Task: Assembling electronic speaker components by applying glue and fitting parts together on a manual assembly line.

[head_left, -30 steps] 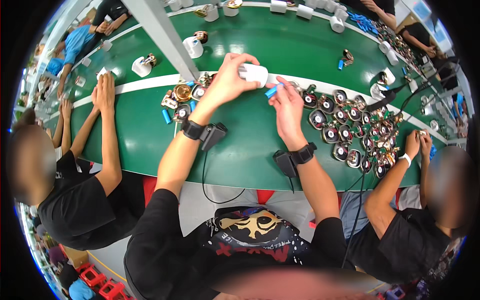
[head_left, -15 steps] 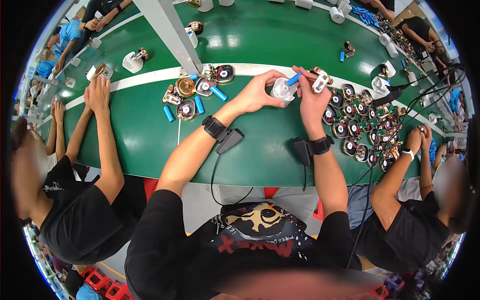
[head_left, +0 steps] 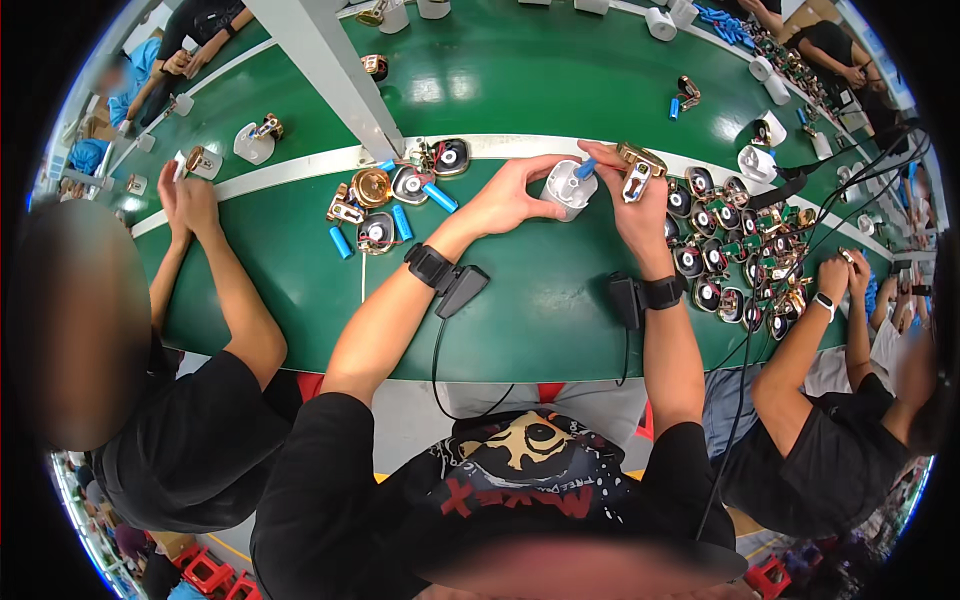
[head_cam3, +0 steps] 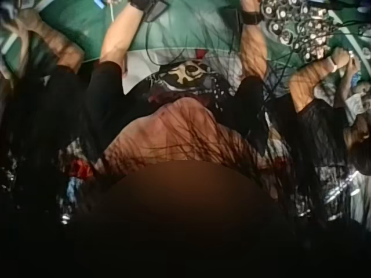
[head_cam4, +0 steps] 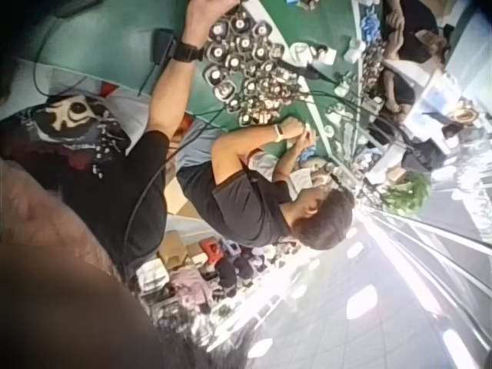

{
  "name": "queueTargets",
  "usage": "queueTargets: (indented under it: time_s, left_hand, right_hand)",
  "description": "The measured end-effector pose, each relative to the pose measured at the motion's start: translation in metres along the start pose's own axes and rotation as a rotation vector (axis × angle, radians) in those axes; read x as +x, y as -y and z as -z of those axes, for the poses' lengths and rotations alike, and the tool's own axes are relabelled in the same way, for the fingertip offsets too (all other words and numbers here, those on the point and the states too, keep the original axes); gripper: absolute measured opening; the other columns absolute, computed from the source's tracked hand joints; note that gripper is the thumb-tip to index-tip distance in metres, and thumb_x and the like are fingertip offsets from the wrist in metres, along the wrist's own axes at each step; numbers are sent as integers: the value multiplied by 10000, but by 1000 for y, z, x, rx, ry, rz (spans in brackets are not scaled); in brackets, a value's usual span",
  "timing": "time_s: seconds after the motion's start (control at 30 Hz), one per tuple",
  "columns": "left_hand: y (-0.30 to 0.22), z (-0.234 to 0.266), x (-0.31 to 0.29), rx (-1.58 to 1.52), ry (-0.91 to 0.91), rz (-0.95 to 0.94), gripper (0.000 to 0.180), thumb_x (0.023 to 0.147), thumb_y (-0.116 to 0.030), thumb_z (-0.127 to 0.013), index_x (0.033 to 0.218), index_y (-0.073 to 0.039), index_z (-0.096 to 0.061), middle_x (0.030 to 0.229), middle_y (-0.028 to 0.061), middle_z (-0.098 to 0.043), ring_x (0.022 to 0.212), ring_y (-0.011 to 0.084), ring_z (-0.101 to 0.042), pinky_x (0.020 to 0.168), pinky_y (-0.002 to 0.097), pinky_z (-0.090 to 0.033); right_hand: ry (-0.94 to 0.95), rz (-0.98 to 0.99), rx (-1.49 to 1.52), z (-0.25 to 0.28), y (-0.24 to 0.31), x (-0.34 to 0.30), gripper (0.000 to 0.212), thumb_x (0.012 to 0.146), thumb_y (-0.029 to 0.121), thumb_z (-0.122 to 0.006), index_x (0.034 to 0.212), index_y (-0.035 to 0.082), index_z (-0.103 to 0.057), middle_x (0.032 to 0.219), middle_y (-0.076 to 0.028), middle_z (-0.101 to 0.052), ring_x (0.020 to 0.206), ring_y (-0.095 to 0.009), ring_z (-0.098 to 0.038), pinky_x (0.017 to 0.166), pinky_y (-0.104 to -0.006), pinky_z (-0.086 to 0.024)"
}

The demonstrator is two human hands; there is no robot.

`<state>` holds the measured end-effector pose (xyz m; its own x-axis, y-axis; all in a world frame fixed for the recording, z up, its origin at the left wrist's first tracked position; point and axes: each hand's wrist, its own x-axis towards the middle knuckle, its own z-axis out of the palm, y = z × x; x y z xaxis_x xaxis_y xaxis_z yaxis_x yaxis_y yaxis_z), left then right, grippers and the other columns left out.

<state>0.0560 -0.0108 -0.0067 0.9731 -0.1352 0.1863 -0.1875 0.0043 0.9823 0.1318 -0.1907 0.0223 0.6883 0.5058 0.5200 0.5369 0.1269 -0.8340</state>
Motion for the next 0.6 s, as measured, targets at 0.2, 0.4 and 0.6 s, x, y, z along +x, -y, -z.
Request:
queueTargets:
  time_s: [0.2, 0.4, 0.6]
  left_hand:
    - [1, 1, -2, 34, 20, 2, 752, 694, 38, -780, 1378, 8, -471, 1296, 74, -580, 1208, 166, -526, 1089, 342, -374]
    - [1, 0, -2, 28, 21, 2, 745, 688, 24, -791, 1367, 4, -485, 1290, 84, -588, 1221, 179, -525, 1086, 347, -378]
    - [3, 3, 0, 64, 12, -2, 742, 671, 3, -808, 1349, -5, -506, 1291, 100, -598, 1246, 206, -526, 1084, 358, -388]
  right_hand:
    - [52, -41, -38, 2, 6, -1, 196, 887, -54, -589, 1053, -20, -687, 1134, -122, -692, 1065, -232, -648, 941, -358, -505]
    - [77, 28, -187, 2, 8, -3, 202, 878, -43, -614, 1062, -6, -691, 1118, -112, -696, 1026, -212, -657, 907, -342, -522]
    - [64, 89, -175, 6, 9, 1, 220, 848, -43, -653, 1057, 0, -702, 1063, -92, -708, 974, -191, -667, 875, -323, -533]
